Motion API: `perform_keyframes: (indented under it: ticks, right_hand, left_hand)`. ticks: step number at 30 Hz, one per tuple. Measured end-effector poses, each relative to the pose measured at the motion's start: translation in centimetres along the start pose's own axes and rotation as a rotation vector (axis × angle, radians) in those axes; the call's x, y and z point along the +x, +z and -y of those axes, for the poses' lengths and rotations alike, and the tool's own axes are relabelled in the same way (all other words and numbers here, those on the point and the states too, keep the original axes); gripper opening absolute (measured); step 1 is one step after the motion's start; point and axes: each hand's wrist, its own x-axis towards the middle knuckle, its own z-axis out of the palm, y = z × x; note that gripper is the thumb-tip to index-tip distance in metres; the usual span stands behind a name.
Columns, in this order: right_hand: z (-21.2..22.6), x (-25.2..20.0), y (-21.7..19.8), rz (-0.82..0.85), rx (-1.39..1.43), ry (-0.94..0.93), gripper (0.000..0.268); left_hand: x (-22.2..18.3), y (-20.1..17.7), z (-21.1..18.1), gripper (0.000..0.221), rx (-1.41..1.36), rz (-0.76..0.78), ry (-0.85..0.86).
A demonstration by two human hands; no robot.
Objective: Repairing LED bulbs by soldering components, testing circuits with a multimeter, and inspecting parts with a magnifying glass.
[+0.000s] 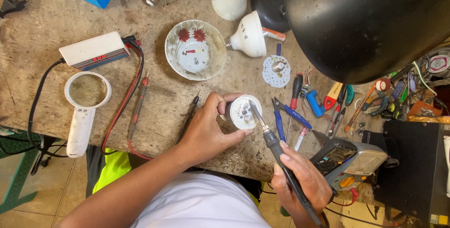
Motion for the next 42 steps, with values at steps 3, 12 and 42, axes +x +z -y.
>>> perform_keyframes:
  ticks: [3, 12, 42]
  right_hand:
    - [-0.1, 0.3, -0.3, -0.009, 0.073, 0.067, 0.029]
    - [-0.9, -1.0, -0.6, -0.059, 0.117, 0.278, 0.03]
    - [-2.2, -1.4, -1.1, -0.157, 0.2, 0.558, 0.034]
  left_hand:
    - [0.0, -0.2, -0.3, 0.059, -0.028, 0.021, -0.037]
    - [0.0, -0.3, -0.3, 0.06, -0.001, 0.017, -0.022]
    - [1.6, -2.6, -1.0, 0.05, -0.263, 0.354, 0.119]
